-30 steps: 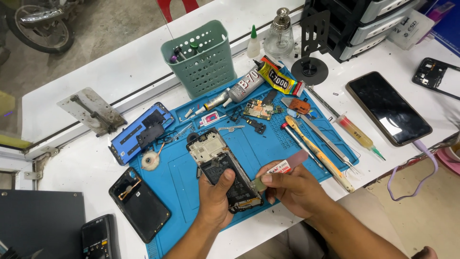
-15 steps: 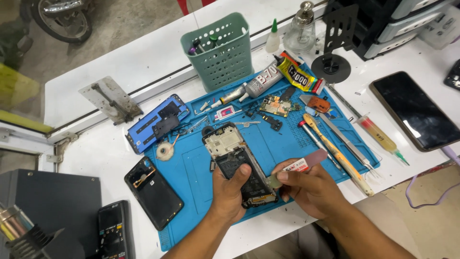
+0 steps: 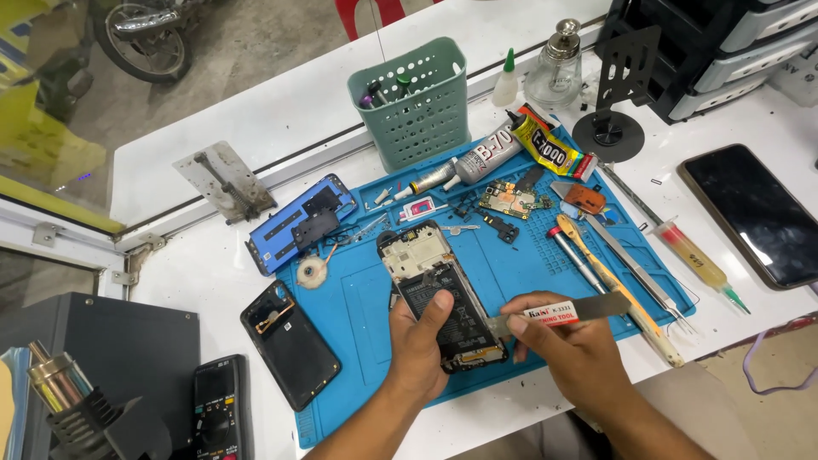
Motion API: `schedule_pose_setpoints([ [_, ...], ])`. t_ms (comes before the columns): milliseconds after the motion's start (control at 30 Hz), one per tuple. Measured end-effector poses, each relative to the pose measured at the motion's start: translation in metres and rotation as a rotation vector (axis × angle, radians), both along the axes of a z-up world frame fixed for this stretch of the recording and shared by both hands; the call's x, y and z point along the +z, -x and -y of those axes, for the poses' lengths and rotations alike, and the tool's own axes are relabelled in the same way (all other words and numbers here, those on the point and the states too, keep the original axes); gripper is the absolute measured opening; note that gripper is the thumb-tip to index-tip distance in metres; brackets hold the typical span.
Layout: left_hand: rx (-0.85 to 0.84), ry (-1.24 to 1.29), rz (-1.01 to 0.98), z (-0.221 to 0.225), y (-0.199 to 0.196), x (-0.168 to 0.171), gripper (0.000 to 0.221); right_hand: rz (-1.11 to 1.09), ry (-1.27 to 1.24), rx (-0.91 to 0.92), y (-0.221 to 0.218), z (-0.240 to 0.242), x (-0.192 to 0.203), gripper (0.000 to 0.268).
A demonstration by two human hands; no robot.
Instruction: Technician disassembling a mobile phone using a pry tool to separate the frame from the screen.
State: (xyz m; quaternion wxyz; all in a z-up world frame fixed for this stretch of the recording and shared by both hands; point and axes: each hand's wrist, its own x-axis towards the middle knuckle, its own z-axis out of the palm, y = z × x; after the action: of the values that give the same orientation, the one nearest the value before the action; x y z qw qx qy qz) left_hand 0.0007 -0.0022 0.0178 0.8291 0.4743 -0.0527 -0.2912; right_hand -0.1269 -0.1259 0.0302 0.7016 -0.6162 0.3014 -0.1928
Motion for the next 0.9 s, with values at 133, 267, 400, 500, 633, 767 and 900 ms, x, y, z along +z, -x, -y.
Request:
schedule_pose_setpoints([
  [133, 0.043, -0.013, 0.027, 0.0, 0.001, -0.001, 0.057, 0.015, 0.246, -0.01, 0.003, -0.007, 0.002, 0.026],
  [267, 0.063, 0.0, 0.057, 0.0, 0.002, 0.004, 0.068, 0.161, 0.564, 0.013, -0.001, -0.01, 0.014, 0.026],
  [400, 0.118, -0.039, 0.108, 0.001, 0.005, 0.001, 0.073, 0.252, 0.63, 0.018, -0.001, -0.011, 0.019, 0.021],
  [500, 0.091, -0.031, 0.163, 0.002, 0.004, -0.003, 0.071, 0.279, 0.693, 0.002, 0.0, -0.008, 0.019, 0.02],
  [633, 0.046, 0.002, 0.114, 0.004, 0.004, -0.002, 0.082, 0.314, 0.735, -0.002, 0.002, -0.005, 0.02, 0.019],
  [767, -0.022, 0.076, 0.126, 0.002, 0.004, -0.001, 0.087, 0.411, 0.821, -0.006, -0.002, -0.007, 0.025, 0.017],
  [900, -0.113, -0.079, 0.164, -0.007, 0.001, -0.03, 0.126, 0.454, 0.877, 0.005, 0.0, -0.008, 0.027, 0.017],
])
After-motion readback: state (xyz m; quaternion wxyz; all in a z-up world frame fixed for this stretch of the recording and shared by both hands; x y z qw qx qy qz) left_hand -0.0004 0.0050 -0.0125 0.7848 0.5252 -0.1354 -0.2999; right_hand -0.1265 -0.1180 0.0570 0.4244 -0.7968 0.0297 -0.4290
